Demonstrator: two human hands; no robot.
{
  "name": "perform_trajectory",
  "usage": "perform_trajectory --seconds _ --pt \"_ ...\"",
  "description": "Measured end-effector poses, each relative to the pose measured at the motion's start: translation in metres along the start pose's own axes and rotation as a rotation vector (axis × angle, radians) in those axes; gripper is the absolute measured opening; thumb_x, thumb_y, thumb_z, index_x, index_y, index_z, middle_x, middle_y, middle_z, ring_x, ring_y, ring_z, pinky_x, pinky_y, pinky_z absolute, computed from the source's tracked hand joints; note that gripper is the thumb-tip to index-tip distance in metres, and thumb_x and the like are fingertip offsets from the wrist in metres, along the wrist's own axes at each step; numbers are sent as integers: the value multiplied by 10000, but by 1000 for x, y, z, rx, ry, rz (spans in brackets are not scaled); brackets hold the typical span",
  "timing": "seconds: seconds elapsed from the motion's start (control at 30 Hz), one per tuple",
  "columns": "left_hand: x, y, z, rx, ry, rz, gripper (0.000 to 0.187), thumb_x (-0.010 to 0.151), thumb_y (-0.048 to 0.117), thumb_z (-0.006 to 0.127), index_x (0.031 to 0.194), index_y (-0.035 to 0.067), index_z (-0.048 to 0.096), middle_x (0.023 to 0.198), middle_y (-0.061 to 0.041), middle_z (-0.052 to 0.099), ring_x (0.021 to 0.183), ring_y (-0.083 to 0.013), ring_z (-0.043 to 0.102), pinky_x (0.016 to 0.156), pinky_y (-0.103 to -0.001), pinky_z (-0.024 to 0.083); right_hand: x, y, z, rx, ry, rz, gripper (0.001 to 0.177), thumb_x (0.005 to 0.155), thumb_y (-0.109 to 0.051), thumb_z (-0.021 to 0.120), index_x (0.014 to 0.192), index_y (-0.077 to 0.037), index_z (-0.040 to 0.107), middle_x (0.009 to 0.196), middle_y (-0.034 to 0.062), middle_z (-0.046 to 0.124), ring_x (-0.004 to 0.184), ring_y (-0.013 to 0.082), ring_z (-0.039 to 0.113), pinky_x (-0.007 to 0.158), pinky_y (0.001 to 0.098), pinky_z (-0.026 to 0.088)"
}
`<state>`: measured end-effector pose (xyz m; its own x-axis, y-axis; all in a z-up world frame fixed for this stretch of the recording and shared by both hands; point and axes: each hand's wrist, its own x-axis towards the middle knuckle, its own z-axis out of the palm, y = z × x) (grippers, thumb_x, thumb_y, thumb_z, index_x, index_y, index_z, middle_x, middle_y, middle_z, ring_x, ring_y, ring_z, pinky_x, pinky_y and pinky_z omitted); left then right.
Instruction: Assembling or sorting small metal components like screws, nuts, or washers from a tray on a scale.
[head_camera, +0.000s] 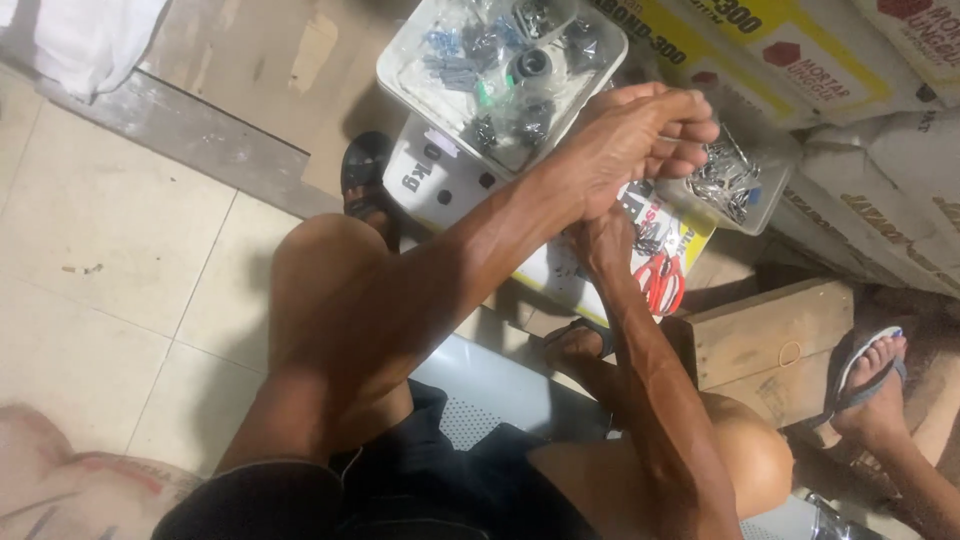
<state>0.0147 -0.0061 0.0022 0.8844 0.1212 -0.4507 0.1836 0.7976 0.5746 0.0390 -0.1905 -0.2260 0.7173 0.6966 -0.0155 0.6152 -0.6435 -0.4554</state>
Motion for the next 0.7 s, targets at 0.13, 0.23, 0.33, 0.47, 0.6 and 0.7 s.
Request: perform_trajectory --seconds 0.13,0.23,0.33,0.47,0.6,0.7 --pt "-3 4 -2 11 19 25 276 864 95 744 1063 -88 693 880 -232 775 631 -237 725 571 -289 621 4 -7 -6 151 -58 217 44 792 -33 523 768 -54 493 666 155 554 575 307 467 504 491 343" --pt "4 -2 -3 38 16 35 257 892 101 726 1068 -86 699 883 -230 775 632 -239 728 555 -292 624 5 -8 -20 26 -11 94 245 827 94 696 817 -40 492 672 95 547 537 253 528 439 395 433" --pt "10 -17 -5 220 59 27 140 1015 17 672 886 -36 672 707 -147 708 467 -164 582 392 -238 449 10 -66 -96 434 -141 396 194 972 10 589 1065 -79 734 921 78 745 724 189 645 606 315 543" --pt "28 -58 -19 1184 132 322 49 872 176 742 850 139 717 810 -46 723 748 -208 693 630 -322 592 13 -75 -144 977 175 459 96 1007 14 594 964 -46 655 853 38 622 716 108 535 625 239 472" --pt "25 -65 -16 888 43 479 123 931 -5 695 830 59 720 826 -109 774 559 -169 801 365 -204 629 15 -71 -169 1211 150 349 46 982 -140 707 943 -123 690 890 6 682 751 104 571 741 296 470" --pt "35 -54 -16 856 131 327 155 907 -2 694 792 102 689 804 -54 749 652 -165 754 507 -257 673 26 -66 -158 1258 180 328 103 996 -130 662 894 -148 664 866 -29 621 788 112 553 791 320 512"
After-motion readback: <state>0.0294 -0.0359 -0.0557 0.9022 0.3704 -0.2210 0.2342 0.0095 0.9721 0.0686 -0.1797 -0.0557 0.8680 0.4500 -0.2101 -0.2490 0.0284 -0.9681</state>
